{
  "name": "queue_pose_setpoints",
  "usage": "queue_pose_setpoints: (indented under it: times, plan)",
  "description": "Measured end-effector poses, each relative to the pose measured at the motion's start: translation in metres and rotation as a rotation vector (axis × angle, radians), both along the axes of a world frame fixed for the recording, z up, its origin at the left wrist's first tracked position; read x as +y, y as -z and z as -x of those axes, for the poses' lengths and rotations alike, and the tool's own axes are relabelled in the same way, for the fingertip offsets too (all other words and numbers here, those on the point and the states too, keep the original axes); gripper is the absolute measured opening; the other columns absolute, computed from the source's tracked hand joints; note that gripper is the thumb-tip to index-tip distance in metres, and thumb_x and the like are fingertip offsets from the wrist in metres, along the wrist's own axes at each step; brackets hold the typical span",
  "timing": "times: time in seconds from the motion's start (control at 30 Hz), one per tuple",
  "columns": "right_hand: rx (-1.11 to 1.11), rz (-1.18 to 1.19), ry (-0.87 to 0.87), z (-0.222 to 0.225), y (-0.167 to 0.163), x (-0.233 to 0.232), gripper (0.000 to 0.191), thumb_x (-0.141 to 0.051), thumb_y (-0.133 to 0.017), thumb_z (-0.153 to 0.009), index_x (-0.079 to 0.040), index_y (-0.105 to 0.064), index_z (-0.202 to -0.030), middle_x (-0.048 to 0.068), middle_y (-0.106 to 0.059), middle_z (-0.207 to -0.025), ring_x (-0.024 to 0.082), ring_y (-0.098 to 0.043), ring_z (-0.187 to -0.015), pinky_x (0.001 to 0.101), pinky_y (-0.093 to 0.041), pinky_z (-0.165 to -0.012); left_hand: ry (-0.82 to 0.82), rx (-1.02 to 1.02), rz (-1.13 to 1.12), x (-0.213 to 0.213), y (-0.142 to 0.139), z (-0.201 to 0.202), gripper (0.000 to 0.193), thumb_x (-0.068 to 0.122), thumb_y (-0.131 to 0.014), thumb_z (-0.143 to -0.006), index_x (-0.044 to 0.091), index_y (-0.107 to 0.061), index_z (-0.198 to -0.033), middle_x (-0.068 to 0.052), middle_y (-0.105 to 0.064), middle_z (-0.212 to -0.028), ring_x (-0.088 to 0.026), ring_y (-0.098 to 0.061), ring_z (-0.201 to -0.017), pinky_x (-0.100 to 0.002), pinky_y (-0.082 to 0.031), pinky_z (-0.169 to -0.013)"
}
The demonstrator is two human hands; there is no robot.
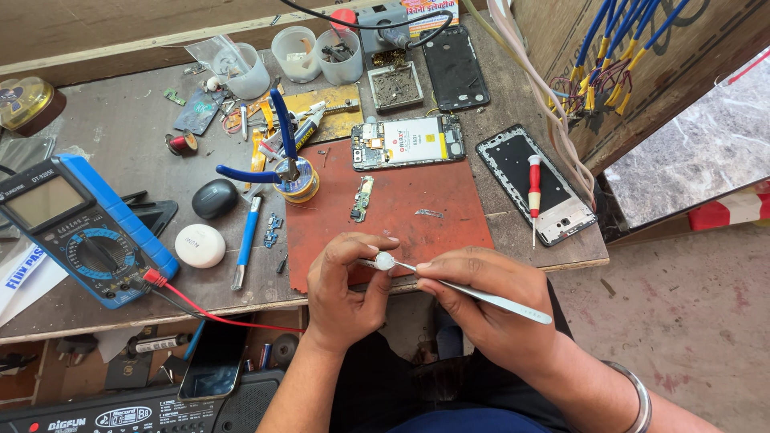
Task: The person manipulates a small white cylindrical component on a workbench, using a metal tool to scrape or clean its surface. The person then uses tweezers to handle a small circuit board and places it on the workbench.
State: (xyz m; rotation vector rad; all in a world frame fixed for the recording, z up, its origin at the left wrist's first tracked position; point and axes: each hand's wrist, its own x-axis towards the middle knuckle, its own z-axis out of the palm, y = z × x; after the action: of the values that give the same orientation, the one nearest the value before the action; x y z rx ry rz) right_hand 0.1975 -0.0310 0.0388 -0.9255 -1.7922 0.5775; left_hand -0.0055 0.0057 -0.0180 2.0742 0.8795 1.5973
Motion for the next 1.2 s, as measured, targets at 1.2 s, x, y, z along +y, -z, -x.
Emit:
queue_pose_setpoints:
  times: [1.2]
  plan:
    - [0.373, 0.669, 0.019, -0.018, 0.032, 0.016, 0.024, -0.010, -0.070, -0.092, 0.004, -0.074, -0.111, 0.014, -0.081, -0.099, 0.018, -0.078, -0.093, 0.0292, -0.062, -0.083, -0.075, 0.133, -0.005, 0.000, -0.016, 0.000, 0.030, 0.007, -0.087, -0.079, 0.006, -0.072, -0.105, -0.007, -0.076, -0.094, -0.022, -0.072, -0.082, -0.032, -0.056, -0.070]
